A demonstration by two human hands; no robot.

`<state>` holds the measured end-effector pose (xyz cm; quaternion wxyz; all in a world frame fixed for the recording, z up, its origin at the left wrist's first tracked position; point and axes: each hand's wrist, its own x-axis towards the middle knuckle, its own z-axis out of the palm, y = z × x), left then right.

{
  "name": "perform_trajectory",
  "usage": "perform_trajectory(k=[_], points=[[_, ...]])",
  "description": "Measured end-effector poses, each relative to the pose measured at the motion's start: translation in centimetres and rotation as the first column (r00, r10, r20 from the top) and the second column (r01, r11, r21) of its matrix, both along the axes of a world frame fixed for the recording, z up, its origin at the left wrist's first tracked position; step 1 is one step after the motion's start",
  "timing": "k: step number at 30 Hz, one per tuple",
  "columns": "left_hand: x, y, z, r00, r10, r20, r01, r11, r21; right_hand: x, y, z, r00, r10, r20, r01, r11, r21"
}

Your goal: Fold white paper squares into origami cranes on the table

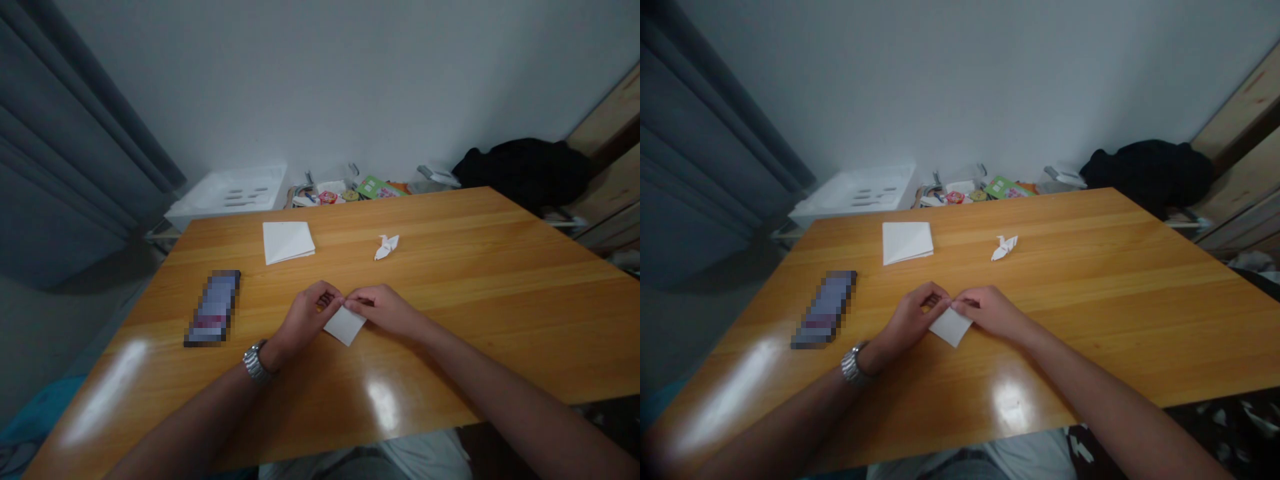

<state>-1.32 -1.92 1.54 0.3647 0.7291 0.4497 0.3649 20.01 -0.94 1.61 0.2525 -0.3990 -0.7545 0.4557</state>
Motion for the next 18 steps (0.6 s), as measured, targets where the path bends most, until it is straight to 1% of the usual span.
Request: perform_trajectory(k=[6, 10, 13, 18], points=[[0.26, -0.17, 0.02, 1.0, 0.016, -0.018, -0.016, 1.0, 0.014, -0.1, -0.2, 0.48, 0.998, -0.034, 0.047, 0.031, 0.997, 0.064], [0.1, -0.06, 0.33, 0.999, 0.054, 0.009, -0.054, 0.998, 0.016, -0.07, -0.12, 0.6, 0.998, -0.057, -0.006, 0.057, 0.998, 0.036], [-0.13, 0.11, 0.5, 0.996, 0.078, 0.045, -0.078, 0.997, -0.005, 0.05, 0.02, 0.72, 0.998, -0.06, 0.002, 0.06, 0.998, 0.031], [-0.46, 0.4, 0.41, 0.992, 0.113, 0.059, -0.112, 0.994, -0.014, 0.35, 0.35, 0.63, 0.997, -0.077, -0.005, 0.077, 0.997, 0.028]])
